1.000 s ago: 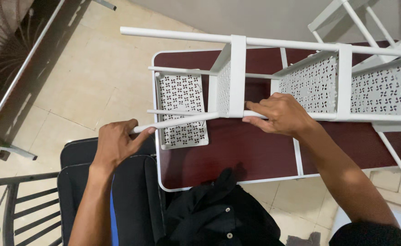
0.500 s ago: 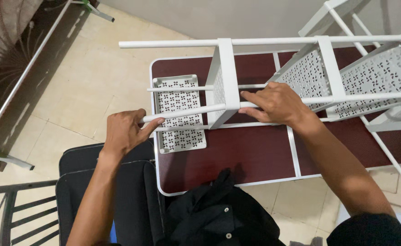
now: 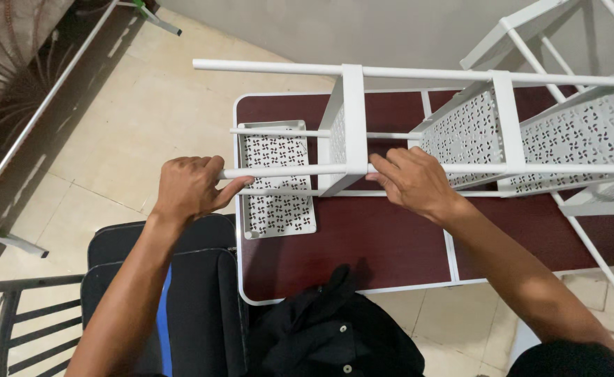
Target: The person assembles a white plastic shelving unit by hand on a maroon table. They insert vertical rods into perforated shelves, connect multiple shelf sections, and align the frame components. The person handles shelves and rods repeatedly to build the structure.
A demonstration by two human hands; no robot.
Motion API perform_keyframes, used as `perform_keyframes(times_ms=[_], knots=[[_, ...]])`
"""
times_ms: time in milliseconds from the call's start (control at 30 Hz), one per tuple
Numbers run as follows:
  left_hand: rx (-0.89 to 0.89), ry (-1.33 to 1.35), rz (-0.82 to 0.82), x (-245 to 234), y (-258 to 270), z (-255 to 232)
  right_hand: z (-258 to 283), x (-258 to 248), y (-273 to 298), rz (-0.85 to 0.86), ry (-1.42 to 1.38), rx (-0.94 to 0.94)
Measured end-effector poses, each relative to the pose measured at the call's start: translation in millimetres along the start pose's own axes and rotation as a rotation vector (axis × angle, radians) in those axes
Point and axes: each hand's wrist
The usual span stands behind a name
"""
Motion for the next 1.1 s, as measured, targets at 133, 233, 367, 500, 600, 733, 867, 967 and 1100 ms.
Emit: perform_keyframes(times_ms=[133,233,367,500,600,733,867,967,1100], knots=[[0.032,-0.082,0.030,3,-4,0,-2,7,7,-0.026,-0.015,-0.021],[0.078,-0.064,0.029,0,-10,1,-1,6,12,-0.036,-0.002,-0.038],[0.087,-0.084,0.107,-5,-22,1,-1,5,12,-0.024,-0.072,-0.016],[0.028,0.002,0.135,-12,-15,-9,4,6,10,0.005,-0.082,0.020],[-0.046,-0.014,0.174,-16,-10,-16,1,5,6,-0.018,-0.076,0.010],[-0.068,-0.002,0.192,-17,-11,-16,2,6,3,-0.040,-0.092,0.027],[-0.106,0.023,0.235,-16,-17,-17,3,5,2,-0.041,-0.108,0.026],[-0.126,0.051,0.252,-19,-22,-17,1,6,-3,-0.057,-0.102,0.027],[-0.247,0.025,0.460,-18,-23,-19,2,7,-1,0.006,-0.100,0.034]])
Point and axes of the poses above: each hand's wrist, its own y-axis away from the middle knuckle, its own x-axis out of the palm, z = x × y, and after that the axes turned 15 degrees about -x, right-handed
